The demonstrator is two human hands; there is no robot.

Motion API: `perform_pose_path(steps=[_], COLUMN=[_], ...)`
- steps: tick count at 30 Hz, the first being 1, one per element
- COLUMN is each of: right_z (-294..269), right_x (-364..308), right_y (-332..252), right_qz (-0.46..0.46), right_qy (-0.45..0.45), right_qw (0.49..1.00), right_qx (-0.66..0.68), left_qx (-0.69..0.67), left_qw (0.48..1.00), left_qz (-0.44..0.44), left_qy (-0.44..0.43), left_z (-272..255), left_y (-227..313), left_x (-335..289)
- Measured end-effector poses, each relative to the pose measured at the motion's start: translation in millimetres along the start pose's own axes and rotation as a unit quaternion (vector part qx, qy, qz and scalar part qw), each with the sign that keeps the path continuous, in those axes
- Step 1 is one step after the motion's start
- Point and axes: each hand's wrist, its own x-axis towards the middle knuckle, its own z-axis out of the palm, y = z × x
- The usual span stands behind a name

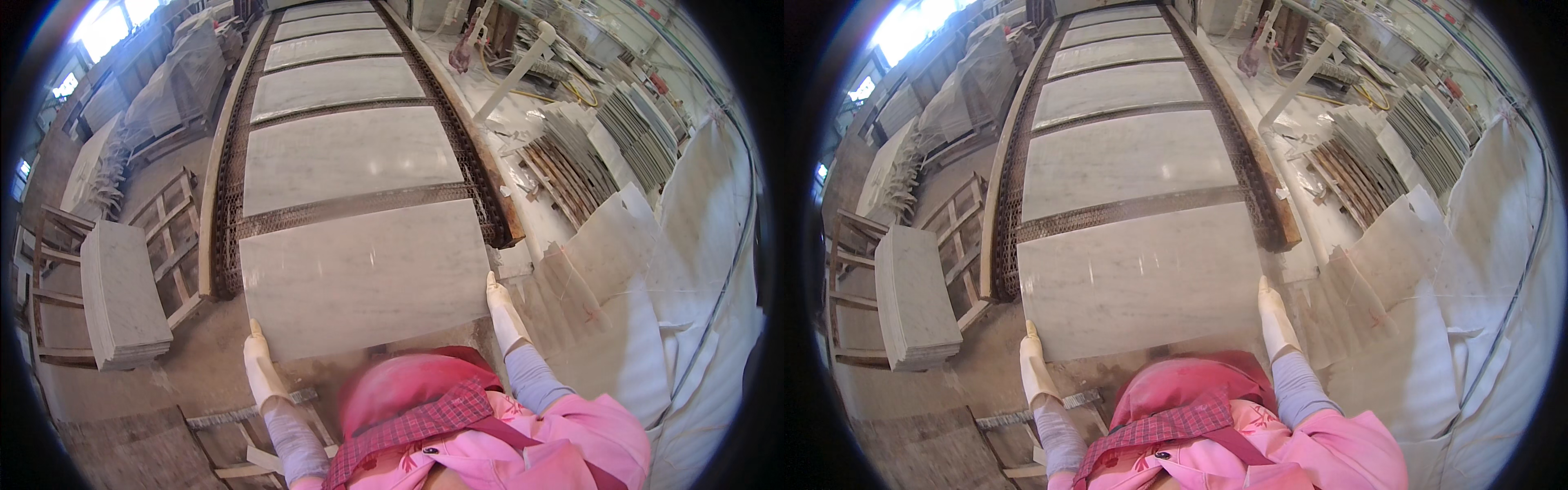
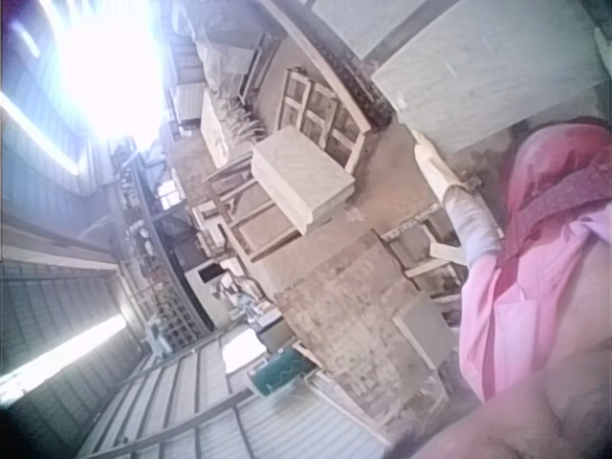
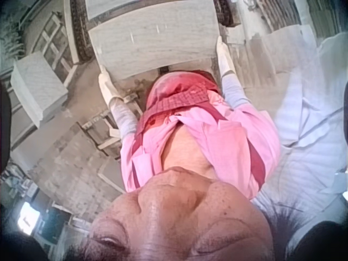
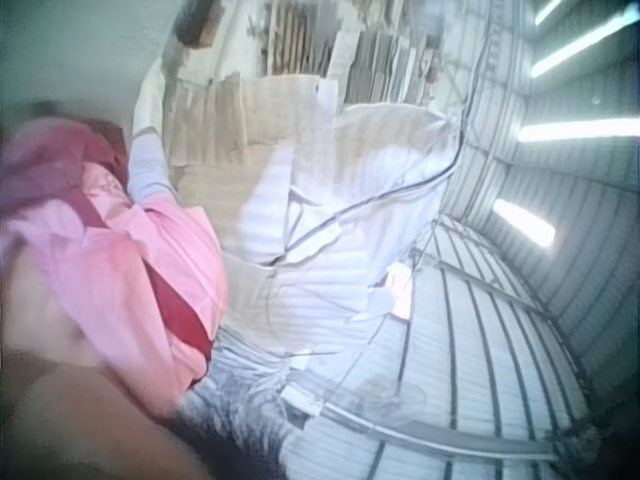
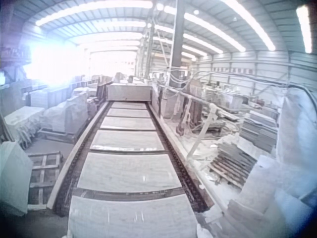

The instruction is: The person repeatedly picks up large rectangular tiles from a stack and places them onto a conveyor belt. The person walks back and forth between the stack and the conveyor, handling one tile at a time.

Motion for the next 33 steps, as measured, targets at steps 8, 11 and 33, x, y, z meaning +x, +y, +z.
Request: perform_pose_path(steps=[8,11,33], right_z=[16.6,15.4,-6.9], right_x=[29.4,32.1,-11.1], right_y=[19.6,16.2,-23.1], right_qz=[-0.022,-0.023,-0.007], right_qy=[0.054,0.045,0.04], right_qw=[0.997,0.997,0.999], right_qx=[0.054,0.062,0.004], left_qx=[-0.02,-0.01,0.004], left_qw=[0.999,1.0,1.0], left_qz=[-0.026,-0.017,-0.022], left_qy=[-0.015,-0.017,-0.009], left_z=[-10.6,-6.1,-2.8], left_y=[13.9,14.0,14.2], left_x=[-17.5,-8.7,4.9])
